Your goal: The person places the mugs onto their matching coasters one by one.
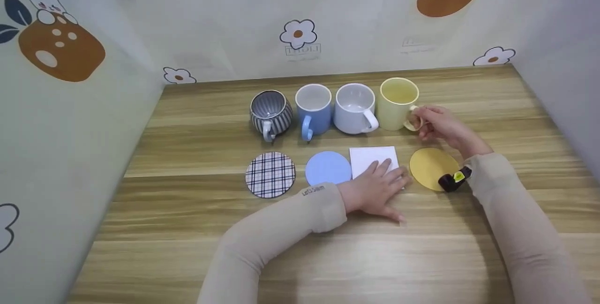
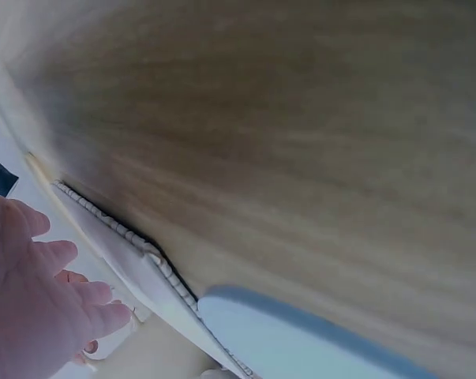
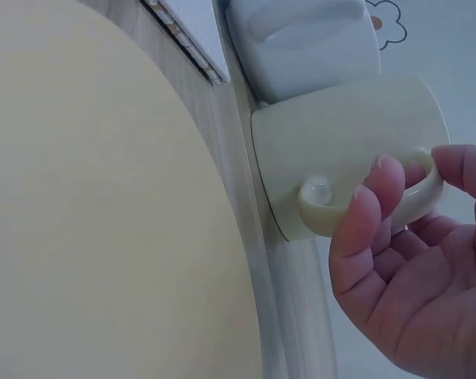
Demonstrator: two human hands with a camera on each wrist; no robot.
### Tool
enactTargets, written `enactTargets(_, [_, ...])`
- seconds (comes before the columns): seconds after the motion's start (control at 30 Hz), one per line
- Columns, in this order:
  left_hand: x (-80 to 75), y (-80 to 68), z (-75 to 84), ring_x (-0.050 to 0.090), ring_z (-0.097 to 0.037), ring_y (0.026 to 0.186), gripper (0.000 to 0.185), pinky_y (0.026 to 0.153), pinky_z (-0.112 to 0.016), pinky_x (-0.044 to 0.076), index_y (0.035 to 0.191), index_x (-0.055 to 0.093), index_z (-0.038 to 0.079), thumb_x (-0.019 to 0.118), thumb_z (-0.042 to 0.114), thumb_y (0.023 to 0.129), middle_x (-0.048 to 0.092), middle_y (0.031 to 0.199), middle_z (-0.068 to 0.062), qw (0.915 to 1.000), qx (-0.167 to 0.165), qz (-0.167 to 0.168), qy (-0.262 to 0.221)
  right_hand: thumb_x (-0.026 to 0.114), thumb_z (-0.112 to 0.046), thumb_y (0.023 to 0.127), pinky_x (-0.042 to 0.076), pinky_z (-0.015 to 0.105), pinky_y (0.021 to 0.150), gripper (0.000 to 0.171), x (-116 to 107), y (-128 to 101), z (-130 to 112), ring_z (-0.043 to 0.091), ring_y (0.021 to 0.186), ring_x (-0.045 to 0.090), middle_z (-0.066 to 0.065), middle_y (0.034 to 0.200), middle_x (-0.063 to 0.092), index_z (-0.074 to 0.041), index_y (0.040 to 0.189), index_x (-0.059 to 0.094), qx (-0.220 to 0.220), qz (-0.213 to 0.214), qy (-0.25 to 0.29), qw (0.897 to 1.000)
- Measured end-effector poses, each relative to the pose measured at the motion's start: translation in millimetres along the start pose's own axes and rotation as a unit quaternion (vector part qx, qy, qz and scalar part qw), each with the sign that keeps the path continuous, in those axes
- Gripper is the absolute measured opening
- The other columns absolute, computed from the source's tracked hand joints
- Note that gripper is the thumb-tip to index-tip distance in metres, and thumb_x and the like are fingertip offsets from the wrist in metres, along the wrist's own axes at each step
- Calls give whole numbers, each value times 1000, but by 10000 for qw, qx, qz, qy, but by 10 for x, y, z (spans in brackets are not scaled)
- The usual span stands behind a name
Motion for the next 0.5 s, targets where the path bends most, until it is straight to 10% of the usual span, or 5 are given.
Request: enactTargets(0.5, [15, 204, 56, 9, -29, 140, 93, 111, -42, 14, 148, 7, 23, 31, 78, 78, 3, 155, 2, 9997, -142, -191, 41, 39, -30, 98, 47, 20, 56, 28, 22, 25, 26, 7, 59, 50, -2, 76, 53, -11, 82, 53, 306, -367, 322, 9983])
Point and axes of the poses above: each hand's wrist, its own y-axis towards the middle knuckle, its own x-axis out of the palm, z = x × y, the point moved 4 cm from there along y, towards the middle knuckle
